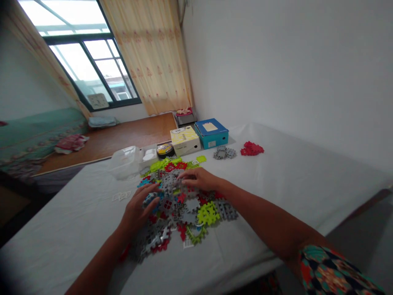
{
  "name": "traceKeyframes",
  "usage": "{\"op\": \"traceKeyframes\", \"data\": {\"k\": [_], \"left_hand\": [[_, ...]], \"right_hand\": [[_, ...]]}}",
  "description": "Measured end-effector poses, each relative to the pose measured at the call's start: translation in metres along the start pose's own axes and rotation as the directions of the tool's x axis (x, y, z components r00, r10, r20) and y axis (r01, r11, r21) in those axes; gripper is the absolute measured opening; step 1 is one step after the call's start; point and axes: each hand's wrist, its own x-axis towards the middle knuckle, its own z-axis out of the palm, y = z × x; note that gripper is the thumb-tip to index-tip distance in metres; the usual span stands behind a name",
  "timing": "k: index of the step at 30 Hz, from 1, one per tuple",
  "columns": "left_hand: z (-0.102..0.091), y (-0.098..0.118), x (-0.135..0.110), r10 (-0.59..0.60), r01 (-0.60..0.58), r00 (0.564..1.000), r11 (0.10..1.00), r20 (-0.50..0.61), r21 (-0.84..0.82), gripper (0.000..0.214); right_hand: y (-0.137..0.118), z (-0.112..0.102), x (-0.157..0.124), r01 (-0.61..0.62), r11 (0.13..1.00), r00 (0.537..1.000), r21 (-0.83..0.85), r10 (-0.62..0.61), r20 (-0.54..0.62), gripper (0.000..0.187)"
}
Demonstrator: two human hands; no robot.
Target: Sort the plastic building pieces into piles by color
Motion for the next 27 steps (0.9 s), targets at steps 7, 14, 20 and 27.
{"op": "traceKeyframes", "data": {"k": [7, 14, 20, 27], "left_hand": [[0.001, 0.017, -0.001, -0.038, 0.050, 0.997, 0.980, 0.066, -0.192, 0.021], [0.004, 0.019, -0.004, -0.032, 0.046, 0.994, 0.990, 0.106, -0.132, 0.034], [0.006, 0.017, -0.003, -0.103, 0.107, 0.994, 0.990, 0.047, -0.094, 0.022], [0.001, 0.013, -0.001, -0.285, 0.275, 0.959, 0.922, 0.004, -0.274, 0.026]], "right_hand": [[-0.011, 0.023, -0.001, 0.021, 0.999, 0.997, 0.043, -0.024, 0.073, 0.033], [-0.022, 0.036, -0.001, 0.032, 0.996, 0.999, -0.087, -0.035, -0.031, 0.025], [-0.021, 0.022, 0.002, 0.021, 1.000, 1.000, 0.018, -0.022, 0.009, 0.027], [0.029, -0.058, 0.001, -0.100, 0.994, 0.852, 0.038, 0.106, -0.513, 0.035]]}}
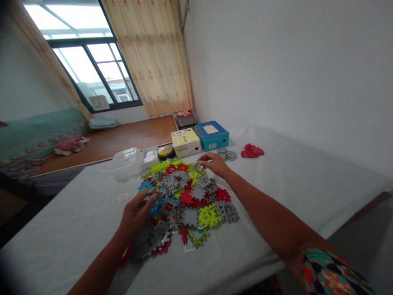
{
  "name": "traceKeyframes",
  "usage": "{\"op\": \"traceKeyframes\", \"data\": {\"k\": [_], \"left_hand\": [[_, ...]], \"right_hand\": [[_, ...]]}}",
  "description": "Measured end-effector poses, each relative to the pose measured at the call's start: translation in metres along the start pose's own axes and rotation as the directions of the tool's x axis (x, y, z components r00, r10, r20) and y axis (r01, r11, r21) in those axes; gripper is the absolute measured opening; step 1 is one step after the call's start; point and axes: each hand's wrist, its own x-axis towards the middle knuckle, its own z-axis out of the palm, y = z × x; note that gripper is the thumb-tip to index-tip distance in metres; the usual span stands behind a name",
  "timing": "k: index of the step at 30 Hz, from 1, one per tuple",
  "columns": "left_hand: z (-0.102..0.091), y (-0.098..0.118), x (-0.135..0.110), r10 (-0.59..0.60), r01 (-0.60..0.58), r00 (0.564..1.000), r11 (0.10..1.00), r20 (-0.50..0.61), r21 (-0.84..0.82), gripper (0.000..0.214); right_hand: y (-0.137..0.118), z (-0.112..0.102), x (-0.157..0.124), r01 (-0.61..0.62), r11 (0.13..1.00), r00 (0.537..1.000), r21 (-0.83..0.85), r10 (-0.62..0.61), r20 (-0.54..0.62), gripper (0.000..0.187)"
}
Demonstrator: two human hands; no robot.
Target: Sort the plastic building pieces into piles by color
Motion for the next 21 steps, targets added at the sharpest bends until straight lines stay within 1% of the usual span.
{"op": "traceKeyframes", "data": {"k": [1, 2, 3, 4, 5, 6, 8, 10, 12, 13, 14, 15, 16, 17, 18, 19, 20, 21], "left_hand": [[0.000, 0.000, 0.000, 0.003, -0.003, 1.000, 1.000, -0.003, -0.010, 0.026], [0.000, 0.001, 0.001, 0.009, -0.009, 1.000, 1.000, 0.001, -0.011, 0.026], [0.000, 0.002, 0.001, 0.016, -0.016, 1.000, 1.000, 0.008, -0.004, 0.026], [0.000, 0.002, 0.001, 0.019, -0.019, 1.000, 1.000, 0.017, 0.007, 0.026], [0.001, 0.003, 0.001, 0.020, -0.020, 0.999, 1.000, 0.028, 0.020, 0.027], [0.001, 0.003, 0.001, 0.019, -0.021, 0.999, 0.999, 0.039, 0.034, 0.027], [0.002, 0.003, 0.001, 0.019, -0.023, 0.998, 0.998, 0.062, 0.061, 0.028], [0.002, 0.001, 0.001, 0.019, -0.025, 0.997, 0.996, 0.081, 0.083, 0.027], [0.002, -0.003, 0.001, 0.033, -0.040, 0.996, 0.995, 0.080, 0.091, 0.026], [0.003, -0.005, 0.001, 0.051, -0.058, 0.996, 0.994, 0.074, 0.089, 0.025], [0.003, -0.007, 0.002, 0.075, -0.081, 0.995, 0.993, 0.067, 0.083, 0.023], [0.004, -0.009, 0.002, 0.102, -0.106, 0.993, 0.991, 0.061, 0.076, 0.023], [0.005, -0.010, 0.002, 0.125, -0.129, 0.991, 0.989, 0.056, 0.073, 0.023], [0.006, -0.011, 0.002, 0.142, -0.146, 0.988, 0.987, 0.055, 0.074, 0.024], [0.007, -0.012, 0.001, 0.149, -0.153, 0.987, 0.985, 0.061, 0.077, 0.025], [0.008, -0.011, 0.001, 0.148, -0.154, 0.986, 0.985, 0.073, 0.078, 0.026], [0.009, -0.010, 0.000, 0.140, -0.147, 0.986, 0.986, 0.090, 0.075, 0.026], [0.010, -0.009, -0.001, 0.128, -0.136, 0.986, 0.989, 0.108, 0.066, 0.026]], "right_hand": [[0.010, -0.010, 0.005, -0.044, 0.999, 0.990, -0.002, 0.043, -0.131, 0.036], [0.020, -0.020, 0.010, -0.101, 0.995, 0.962, 0.005, 0.099, -0.254, 0.035], [0.030, -0.028, 0.014, -0.159, 0.987, 0.922, 0.021, 0.156, -0.355, 0.034], [0.038, -0.036, 0.018, -0.210, 0.977, 0.878, 0.040, 0.207, -0.432, 0.031], [0.046, -0.041, 0.020, -0.250, 0.967, 0.840, 0.057, 0.246, -0.484, 0.029], [0.053, -0.046, 0.023, -0.277, 0.958, 0.812, 0.070, 0.272, -0.516, 0.026], [0.062, -0.052, 0.026, -0.299, 0.951, 0.786, 0.082, 0.294, -0.544, 0.024], [0.066, -0.056, 0.027, -0.317, 0.945, 0.761, 0.082, 0.305, -0.573, 0.029], [0.062, -0.056, 0.025, -0.326, 0.943, 0.734, 0.066, 0.296, -0.611, 0.037], [0.056, -0.054, 0.024, -0.318, 0.947, 0.732, 0.036, 0.269, -0.626, 0.039], [0.049, -0.050, 0.021, -0.300, 0.954, 0.748, -0.011, 0.228, -0.623, 0.038], [0.039, -0.044, 0.017, -0.268, 0.961, 0.792, -0.065, 0.181, -0.583, 0.035], [0.027, -0.035, 0.013, -0.216, 0.970, 0.860, -0.114, 0.133, -0.492, 0.031], [0.014, -0.023, 0.006, -0.144, 0.978, 0.932, -0.151, 0.083, -0.352, 0.027], [0.000, -0.010, -0.001, -0.061, 0.986, 0.987, -0.154, 0.036, -0.157, 0.027], [-0.015, 0.004, -0.010, 0.026, 0.992, 0.999, -0.127, -0.020, 0.047, 0.029], [-0.028, 0.019, -0.020, 0.107, 0.989, 0.972, -0.105, -0.082, 0.219, 0.031], [-0.040, 0.033, -0.030, 0.179, 0.979, 0.926, -0.093, -0.136, 0.352, 0.033]]}}
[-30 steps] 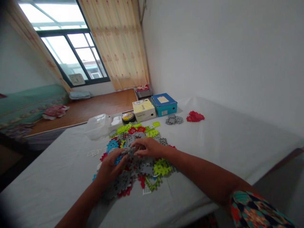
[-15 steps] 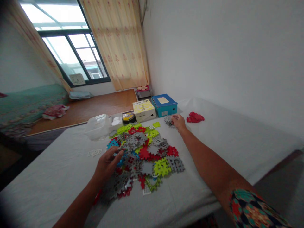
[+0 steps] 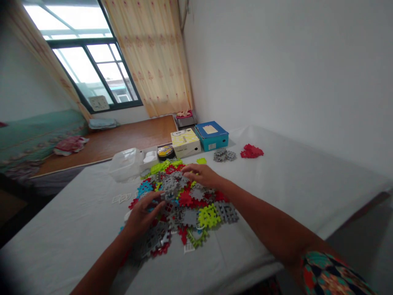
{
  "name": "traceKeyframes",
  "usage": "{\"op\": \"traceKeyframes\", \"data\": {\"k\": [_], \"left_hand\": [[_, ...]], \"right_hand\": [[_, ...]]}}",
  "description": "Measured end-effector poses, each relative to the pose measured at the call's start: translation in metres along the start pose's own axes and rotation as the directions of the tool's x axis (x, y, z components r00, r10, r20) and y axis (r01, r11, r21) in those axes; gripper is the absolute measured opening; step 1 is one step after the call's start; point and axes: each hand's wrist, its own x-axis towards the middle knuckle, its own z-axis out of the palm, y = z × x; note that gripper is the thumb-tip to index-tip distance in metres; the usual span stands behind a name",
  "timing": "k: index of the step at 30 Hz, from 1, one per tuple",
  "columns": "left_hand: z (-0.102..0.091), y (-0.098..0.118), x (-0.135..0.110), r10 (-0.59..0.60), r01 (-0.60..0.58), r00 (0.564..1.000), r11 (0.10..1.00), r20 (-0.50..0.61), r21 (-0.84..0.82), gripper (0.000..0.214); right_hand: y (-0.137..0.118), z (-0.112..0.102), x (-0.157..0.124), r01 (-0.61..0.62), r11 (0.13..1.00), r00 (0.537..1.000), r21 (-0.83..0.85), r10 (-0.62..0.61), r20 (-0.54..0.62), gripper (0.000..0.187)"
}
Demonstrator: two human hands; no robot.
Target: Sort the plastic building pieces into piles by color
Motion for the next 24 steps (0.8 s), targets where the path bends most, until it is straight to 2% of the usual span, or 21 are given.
{"op": "traceKeyframes", "data": {"k": [3, 6, 8, 10, 11, 13, 15, 17, 19, 21, 22, 23, 24], "left_hand": [[0.001, 0.006, -0.002, -0.031, 0.034, 0.998, 0.998, 0.057, -0.050, 0.025], [0.000, 0.009, -0.003, -0.039, 0.043, 0.997, 0.997, 0.071, -0.058, 0.025], [-0.001, 0.010, -0.003, -0.038, 0.040, 0.998, 0.998, 0.049, -0.039, 0.028], [-0.003, 0.008, -0.002, -0.029, 0.030, 0.999, 0.999, 0.018, -0.019, 0.030], [-0.003, 0.007, -0.002, -0.020, 0.020, 1.000, 1.000, 0.006, -0.009, 0.029], [-0.004, 0.004, -0.001, 0.010, -0.010, 1.000, 1.000, -0.002, 0.007, 0.027], [-0.004, 0.001, 0.000, 0.049, -0.049, 0.999, 0.999, 0.001, 0.017, 0.025], [-0.002, 0.000, 0.000, 0.078, -0.078, 0.997, 0.997, 0.014, 0.020, 0.024], [-0.001, 0.000, 0.000, 0.094, -0.095, 0.995, 0.995, 0.030, 0.023, 0.023], [0.000, 0.001, -0.001, 0.103, -0.104, 0.994, 0.994, 0.043, 0.028, 0.023], [0.000, 0.002, -0.001, 0.108, -0.109, 0.993, 0.994, 0.045, 0.030, 0.023], [-0.001, 0.003, -0.001, 0.111, -0.113, 0.993, 0.993, 0.044, 0.031, 0.023], [-0.001, 0.004, -0.001, 0.112, -0.113, 0.993, 0.993, 0.045, 0.031, 0.023]], "right_hand": [[-0.029, 0.034, -0.009, 0.180, 0.980, 0.966, -0.079, -0.161, 0.204, 0.034], [-0.026, 0.044, -0.010, 0.278, 0.953, 0.943, -0.121, -0.247, 0.225, 0.027], [-0.007, 0.032, -0.004, 0.239, 0.962, 0.969, -0.131, -0.227, 0.101, 0.024], [0.019, 0.008, 0.004, 0.112, 0.982, 0.982, -0.152, -0.133, -0.137, 0.023], [0.034, -0.007, 0.007, 0.021, 0.987, 0.961, -0.157, -0.064, -0.271, 0.024], [0.064, -0.038, 0.009, -0.199, 0.976, 0.866, -0.086, 0.134, -0.482, 0.028], [0.091, -0.066, 0.006, -0.343, 0.939, 0.727, 0.031, 0.286, -0.625, 0.030], [0.112, -0.085, 0.001, -0.412, 0.904, 0.609, 0.111, 0.364, -0.705, 0.031], [0.124, -0.095, -0.004, -0.442, 0.886, 0.542, 0.141, 0.389, -0.745, 0.034], [0.129, -0.098, -0.006, -0.461, 0.881, 0.508, 0.101, 0.356, -0.784, 0.039], [0.129, -0.096, -0.005, -0.474, 0.880, 0.505, 0.037, 0.306, -0.807, 0.042], [0.129, -0.093, -0.004, -0.485, 0.873, 0.529, -0.056, 0.242, -0.813, 0.043], [0.129, -0.087, -0.002, -0.484, 0.858, 0.590, -0.172, 0.175, -0.788, 0.041]]}}
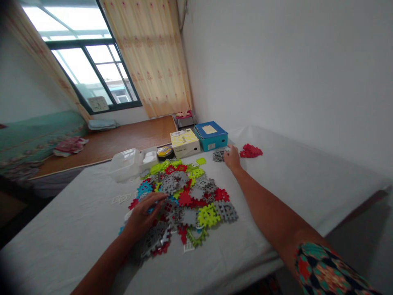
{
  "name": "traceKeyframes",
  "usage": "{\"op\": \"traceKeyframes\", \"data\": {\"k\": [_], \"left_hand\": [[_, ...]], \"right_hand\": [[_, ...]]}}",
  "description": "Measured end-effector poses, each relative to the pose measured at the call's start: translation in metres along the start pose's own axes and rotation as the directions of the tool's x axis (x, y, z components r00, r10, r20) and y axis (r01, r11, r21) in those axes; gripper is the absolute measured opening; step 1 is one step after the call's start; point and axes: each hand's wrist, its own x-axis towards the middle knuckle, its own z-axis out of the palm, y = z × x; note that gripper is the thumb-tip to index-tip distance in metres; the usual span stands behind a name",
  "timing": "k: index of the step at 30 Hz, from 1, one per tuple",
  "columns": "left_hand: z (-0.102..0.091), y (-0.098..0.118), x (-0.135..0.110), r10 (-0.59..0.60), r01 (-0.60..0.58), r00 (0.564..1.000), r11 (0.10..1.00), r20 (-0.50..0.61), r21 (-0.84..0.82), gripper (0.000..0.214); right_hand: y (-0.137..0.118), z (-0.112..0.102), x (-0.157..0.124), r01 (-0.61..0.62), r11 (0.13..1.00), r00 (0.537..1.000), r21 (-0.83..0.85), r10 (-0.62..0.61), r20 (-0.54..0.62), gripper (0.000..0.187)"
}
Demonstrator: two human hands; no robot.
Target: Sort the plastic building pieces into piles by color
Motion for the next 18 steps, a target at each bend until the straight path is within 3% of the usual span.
{"op": "traceKeyframes", "data": {"k": [2, 4, 6, 7, 10, 14, 16, 18], "left_hand": [[-0.001, 0.001, 0.000, -0.003, 0.003, 1.000, 1.000, 0.004, 0.004, 0.023], [-0.001, 0.000, 0.000, -0.008, 0.008, 1.000, 1.000, 0.012, 0.005, 0.022], [0.000, -0.002, -0.002, -0.005, 0.005, 1.000, 1.000, 0.025, 0.002, 0.022], [0.000, -0.003, -0.002, 0.000, 0.000, 0.999, 1.000, 0.032, 0.001, 0.022], [0.002, -0.006, -0.004, 0.019, -0.020, 0.999, 1.000, 0.050, 0.008, 0.022], [0.001, -0.009, -0.005, 0.041, -0.042, 0.997, 0.999, 0.064, 0.019, 0.024], [0.000, -0.011, -0.005, 0.045, -0.046, 0.997, 0.999, 0.064, 0.027, 0.023], [-0.001, -0.013, -0.005, 0.045, -0.047, 0.997, 0.998, 0.056, 0.035, 0.023]], "right_hand": [[-0.007, 0.014, -0.011, 0.224, 0.968, 0.963, -0.112, -0.202, 0.179, 0.037], [-0.014, 0.031, -0.024, 0.416, 0.902, 0.843, -0.112, -0.336, 0.420, 0.036], [-0.019, 0.046, -0.036, 0.520, 0.847, 0.738, -0.109, -0.382, 0.556, 0.041], [-0.021, 0.051, -0.041, 0.538, 0.833, 0.719, -0.127, -0.376, 0.585, 0.045], [-0.025, 0.055, -0.047, 0.547, 0.817, 0.707, -0.182, -0.334, 0.624, 0.051], [-0.031, 0.044, -0.047, 0.604, 0.785, 0.641, -0.137, -0.377, 0.669, 0.045], [-0.033, 0.037, -0.046, 0.591, 0.797, 0.650, -0.127, -0.377, 0.660, 0.037], [-0.032, 0.032, -0.046, 0.545, 0.827, 0.696, -0.138, -0.354, 0.625, 0.032]]}}
